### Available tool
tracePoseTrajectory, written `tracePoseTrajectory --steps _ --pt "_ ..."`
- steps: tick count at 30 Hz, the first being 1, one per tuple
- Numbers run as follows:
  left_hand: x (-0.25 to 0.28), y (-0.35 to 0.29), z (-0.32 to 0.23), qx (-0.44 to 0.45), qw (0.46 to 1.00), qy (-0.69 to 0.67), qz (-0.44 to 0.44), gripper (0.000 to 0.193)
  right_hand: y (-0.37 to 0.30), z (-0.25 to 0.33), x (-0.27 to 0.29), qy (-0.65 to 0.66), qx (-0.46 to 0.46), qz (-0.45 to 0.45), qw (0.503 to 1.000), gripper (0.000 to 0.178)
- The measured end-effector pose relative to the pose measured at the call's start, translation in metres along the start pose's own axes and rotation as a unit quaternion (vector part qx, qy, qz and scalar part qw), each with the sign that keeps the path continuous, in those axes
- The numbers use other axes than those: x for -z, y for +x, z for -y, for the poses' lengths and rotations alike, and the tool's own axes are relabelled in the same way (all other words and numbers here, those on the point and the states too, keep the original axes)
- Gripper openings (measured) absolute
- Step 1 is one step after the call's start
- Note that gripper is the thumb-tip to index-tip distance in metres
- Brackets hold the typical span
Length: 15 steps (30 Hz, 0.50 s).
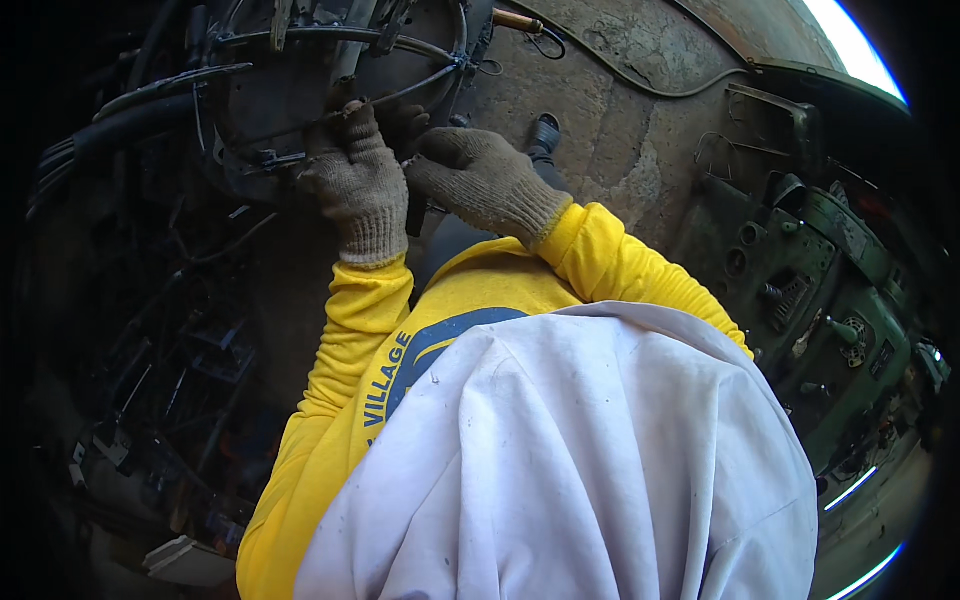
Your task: The person assembles a metal structure by clamping metal components together and using a welding tool to join them, followed by using an angle grinder to smooth a joint.
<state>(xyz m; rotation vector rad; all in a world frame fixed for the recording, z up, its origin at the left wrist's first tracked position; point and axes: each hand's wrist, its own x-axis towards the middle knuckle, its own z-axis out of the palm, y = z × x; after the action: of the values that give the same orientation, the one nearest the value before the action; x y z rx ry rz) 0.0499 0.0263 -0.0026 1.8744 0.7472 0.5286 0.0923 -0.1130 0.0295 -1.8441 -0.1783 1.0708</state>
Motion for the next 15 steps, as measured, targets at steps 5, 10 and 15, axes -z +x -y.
tracePoseTrajectory --steps 5,10,15 --pt "0.0 -0.003 -0.013 -0.022 0.997 0.075 -0.027 0.038 -0.002 -0.002 0.008 0.013 -0.004 0.02 1.0 0.047" --pt "0.004 -0.004 -0.025 -0.009 0.996 0.087 -0.032 0.036 -0.015 0.001 0.031 0.049 0.01 0.04 0.998 0.042" --pt "-0.006 -0.006 -0.001 0.083 0.987 -0.135 0.016 0.032 -0.026 0.054 0.099 0.059 0.083 0.049 0.994 0.025"
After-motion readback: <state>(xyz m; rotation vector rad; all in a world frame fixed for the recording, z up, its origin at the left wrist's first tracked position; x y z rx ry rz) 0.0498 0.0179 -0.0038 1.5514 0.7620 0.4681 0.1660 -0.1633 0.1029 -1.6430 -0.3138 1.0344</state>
